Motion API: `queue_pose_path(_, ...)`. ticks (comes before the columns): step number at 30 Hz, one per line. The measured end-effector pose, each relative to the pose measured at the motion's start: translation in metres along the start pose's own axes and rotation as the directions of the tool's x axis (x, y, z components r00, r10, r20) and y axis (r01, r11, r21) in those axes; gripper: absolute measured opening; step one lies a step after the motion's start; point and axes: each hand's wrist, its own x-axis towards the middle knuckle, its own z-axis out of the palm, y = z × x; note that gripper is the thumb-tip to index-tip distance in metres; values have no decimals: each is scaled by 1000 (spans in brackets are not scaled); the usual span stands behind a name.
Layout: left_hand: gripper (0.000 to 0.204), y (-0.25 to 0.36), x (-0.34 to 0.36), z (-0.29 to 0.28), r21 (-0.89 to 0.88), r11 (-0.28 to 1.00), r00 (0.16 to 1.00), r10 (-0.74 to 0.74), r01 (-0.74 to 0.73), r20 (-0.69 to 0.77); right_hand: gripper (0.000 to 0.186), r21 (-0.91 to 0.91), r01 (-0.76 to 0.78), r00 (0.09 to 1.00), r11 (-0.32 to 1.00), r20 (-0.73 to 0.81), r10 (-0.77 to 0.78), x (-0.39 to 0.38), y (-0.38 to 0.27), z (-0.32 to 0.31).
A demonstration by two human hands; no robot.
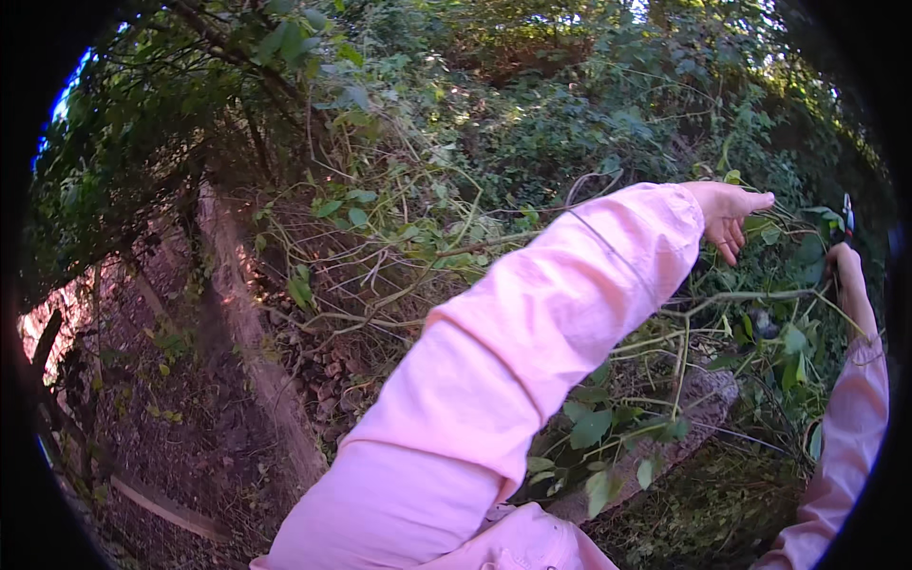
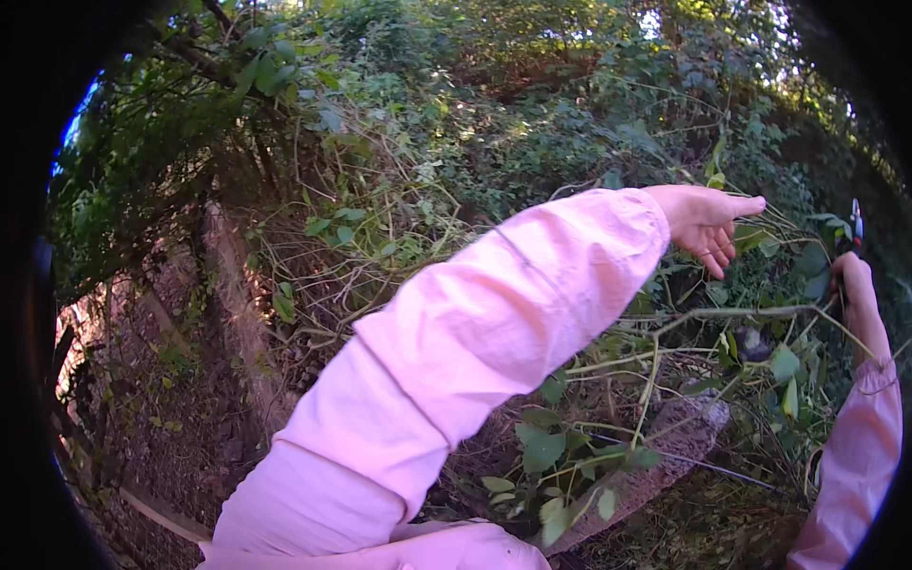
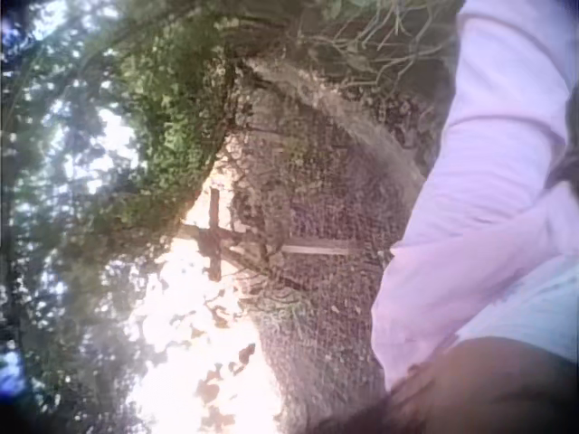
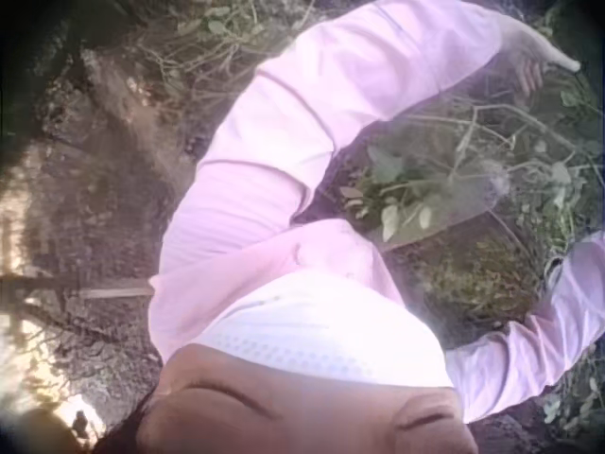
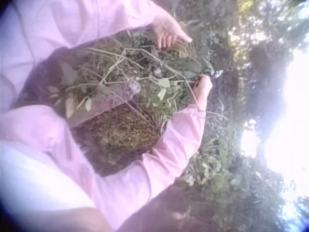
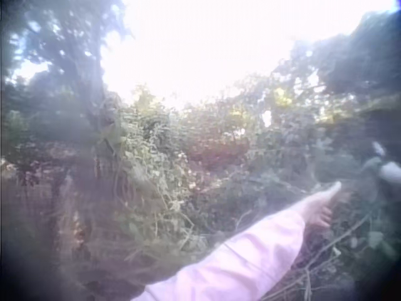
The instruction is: The person uses pruning shears to cut small branches and leaves from a vine growing on a wire fence. They repeatedly reach into the foliage, grasp stems, and snip them, then drop the cuttings to the ground.
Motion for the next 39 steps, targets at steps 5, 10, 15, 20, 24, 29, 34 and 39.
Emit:
queue_pose_path(5,87,3,-87,10,797,586,985,159,-144,61,13,287,-324,936,902,-42,349,62,-49,-10)
queue_pose_path(10,127,-47,-139,-21,948,266,623,716,174,-315,12,417,-99,976,904,-136,170,93,-117,11)
queue_pose_path(15,121,-69,-167,-36,747,654,928,197,116,-317,12,338,-1,982,941,-176,64,105,-150,20)
queue_pose_path(20,106,-44,-220,-39,588,796,911,128,141,-391,10,181,-68,916,981,-379,133,108,-134,36)
queue_pose_path(24,122,-46,-205,-1,706,695,942,128,138,-310,18,555,42,859,831,-445,254,126,-133,45)
queue_pose_path(29,135,-37,-161,63,809,587,904,337,17,-263,8,592,75,907,802,-375,192,178,-161,40)
queue_pose_path(34,102,-46,-134,88,753,618,741,393,226,-545,12,596,159,931,787,-355,81,195,-192,29)
queue_pose_path(39,27,-22,-125,50,742,578,656,419,340,-628,17,584,200,924,787,-380,47,186,-207,6)
